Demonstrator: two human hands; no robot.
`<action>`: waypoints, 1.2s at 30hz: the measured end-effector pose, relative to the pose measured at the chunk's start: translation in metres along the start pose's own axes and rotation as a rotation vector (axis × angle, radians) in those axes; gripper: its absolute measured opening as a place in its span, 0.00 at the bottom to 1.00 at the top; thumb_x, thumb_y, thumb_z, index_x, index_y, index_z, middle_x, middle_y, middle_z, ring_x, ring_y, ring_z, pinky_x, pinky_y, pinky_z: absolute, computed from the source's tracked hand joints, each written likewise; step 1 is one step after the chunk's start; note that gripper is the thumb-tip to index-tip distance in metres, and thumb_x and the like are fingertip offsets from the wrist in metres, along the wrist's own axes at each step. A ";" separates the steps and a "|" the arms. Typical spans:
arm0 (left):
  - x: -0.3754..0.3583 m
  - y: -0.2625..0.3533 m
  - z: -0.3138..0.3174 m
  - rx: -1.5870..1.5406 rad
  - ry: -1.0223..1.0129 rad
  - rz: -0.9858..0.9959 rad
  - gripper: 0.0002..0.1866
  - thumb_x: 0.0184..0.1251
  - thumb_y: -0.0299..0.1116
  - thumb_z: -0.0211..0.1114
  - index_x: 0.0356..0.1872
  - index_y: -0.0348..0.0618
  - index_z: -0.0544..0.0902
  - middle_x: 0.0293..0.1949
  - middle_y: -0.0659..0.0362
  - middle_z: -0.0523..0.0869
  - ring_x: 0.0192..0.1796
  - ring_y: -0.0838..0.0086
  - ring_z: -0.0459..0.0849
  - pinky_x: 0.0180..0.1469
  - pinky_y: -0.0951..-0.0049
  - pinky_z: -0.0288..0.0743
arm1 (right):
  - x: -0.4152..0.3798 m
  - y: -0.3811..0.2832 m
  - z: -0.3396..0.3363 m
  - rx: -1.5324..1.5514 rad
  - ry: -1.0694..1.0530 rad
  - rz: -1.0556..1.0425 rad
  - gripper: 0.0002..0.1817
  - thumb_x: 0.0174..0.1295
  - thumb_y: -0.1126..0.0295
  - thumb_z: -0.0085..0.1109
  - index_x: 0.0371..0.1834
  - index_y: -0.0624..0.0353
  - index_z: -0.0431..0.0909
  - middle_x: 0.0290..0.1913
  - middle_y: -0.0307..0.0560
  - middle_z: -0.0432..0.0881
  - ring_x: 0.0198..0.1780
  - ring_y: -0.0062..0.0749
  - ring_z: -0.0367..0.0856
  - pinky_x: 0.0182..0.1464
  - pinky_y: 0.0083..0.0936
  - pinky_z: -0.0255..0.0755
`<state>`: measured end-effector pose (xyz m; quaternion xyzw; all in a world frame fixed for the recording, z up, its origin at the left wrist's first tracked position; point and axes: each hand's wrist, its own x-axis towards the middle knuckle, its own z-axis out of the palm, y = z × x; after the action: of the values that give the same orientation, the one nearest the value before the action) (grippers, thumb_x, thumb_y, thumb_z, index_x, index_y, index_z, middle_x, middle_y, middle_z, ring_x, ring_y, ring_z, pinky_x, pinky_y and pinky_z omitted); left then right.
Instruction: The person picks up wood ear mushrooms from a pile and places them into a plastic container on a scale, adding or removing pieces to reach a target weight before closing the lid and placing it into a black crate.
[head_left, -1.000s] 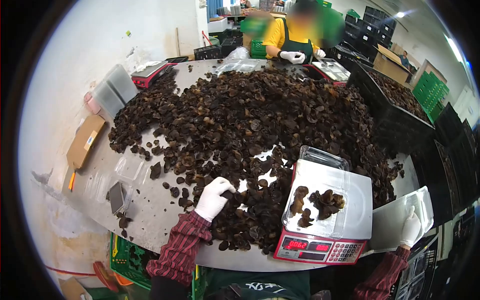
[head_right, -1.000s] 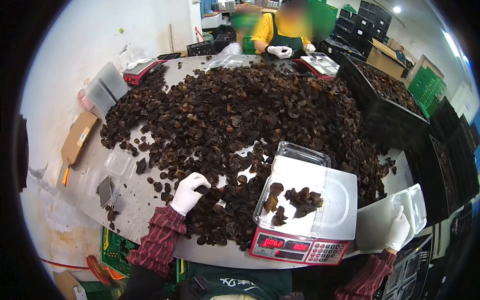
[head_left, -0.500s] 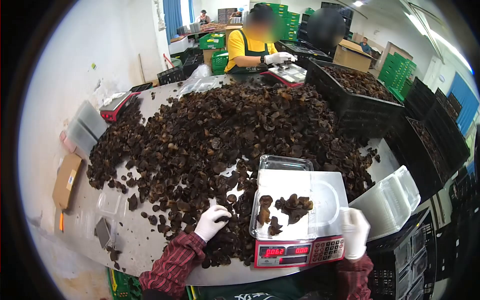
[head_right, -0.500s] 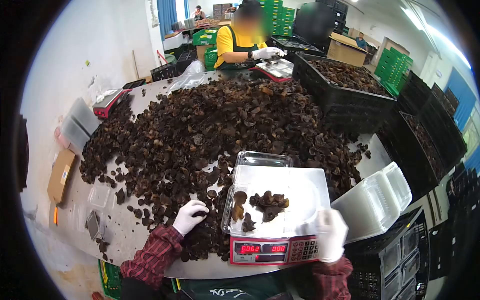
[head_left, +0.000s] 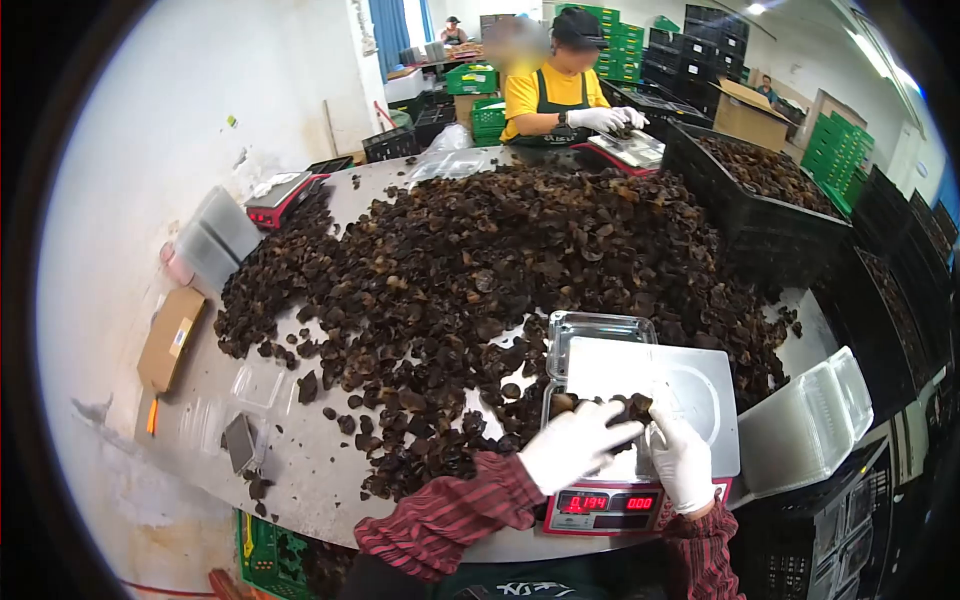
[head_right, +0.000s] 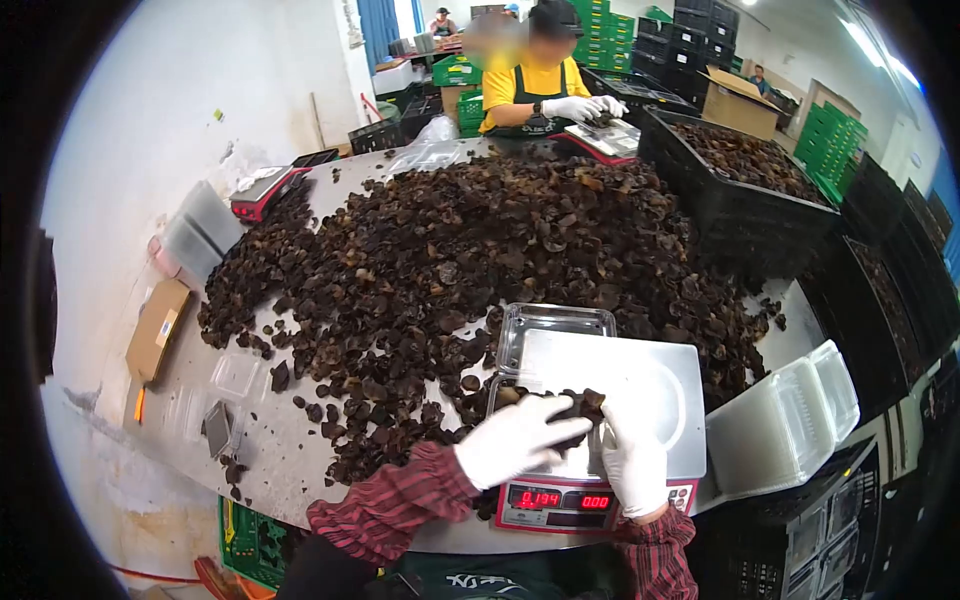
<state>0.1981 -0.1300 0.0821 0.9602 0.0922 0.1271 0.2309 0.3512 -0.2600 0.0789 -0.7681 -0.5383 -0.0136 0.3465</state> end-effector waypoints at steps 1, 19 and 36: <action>0.000 0.011 -0.008 0.100 -0.035 0.051 0.31 0.57 0.35 0.66 0.65 0.57 0.69 0.63 0.48 0.69 0.56 0.55 0.73 0.54 0.62 0.75 | 0.000 -0.003 -0.001 0.005 -0.010 0.035 0.18 0.55 0.79 0.58 0.51 0.55 0.79 0.39 0.55 0.81 0.40 0.48 0.81 0.44 0.31 0.75; -0.089 -0.199 0.016 0.036 0.221 -0.444 0.16 0.45 0.26 0.71 0.40 0.46 0.85 0.40 0.56 0.83 0.46 0.63 0.81 0.52 0.69 0.74 | -0.024 0.014 -0.015 0.323 0.099 0.493 0.09 0.64 0.72 0.57 0.44 0.65 0.80 0.36 0.54 0.83 0.37 0.35 0.83 0.41 0.25 0.75; 0.012 0.005 0.012 0.117 0.167 0.148 0.19 0.59 0.39 0.64 0.54 0.57 0.79 0.63 0.57 0.72 0.65 0.60 0.67 0.66 0.52 0.55 | -0.017 -0.010 0.000 0.089 0.166 0.167 0.12 0.61 0.74 0.58 0.48 0.59 0.80 0.31 0.55 0.81 0.30 0.41 0.82 0.34 0.31 0.74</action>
<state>0.2135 -0.1372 0.0763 0.9623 0.0469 0.2175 0.1562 0.3357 -0.2717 0.0773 -0.7904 -0.4420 -0.0244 0.4234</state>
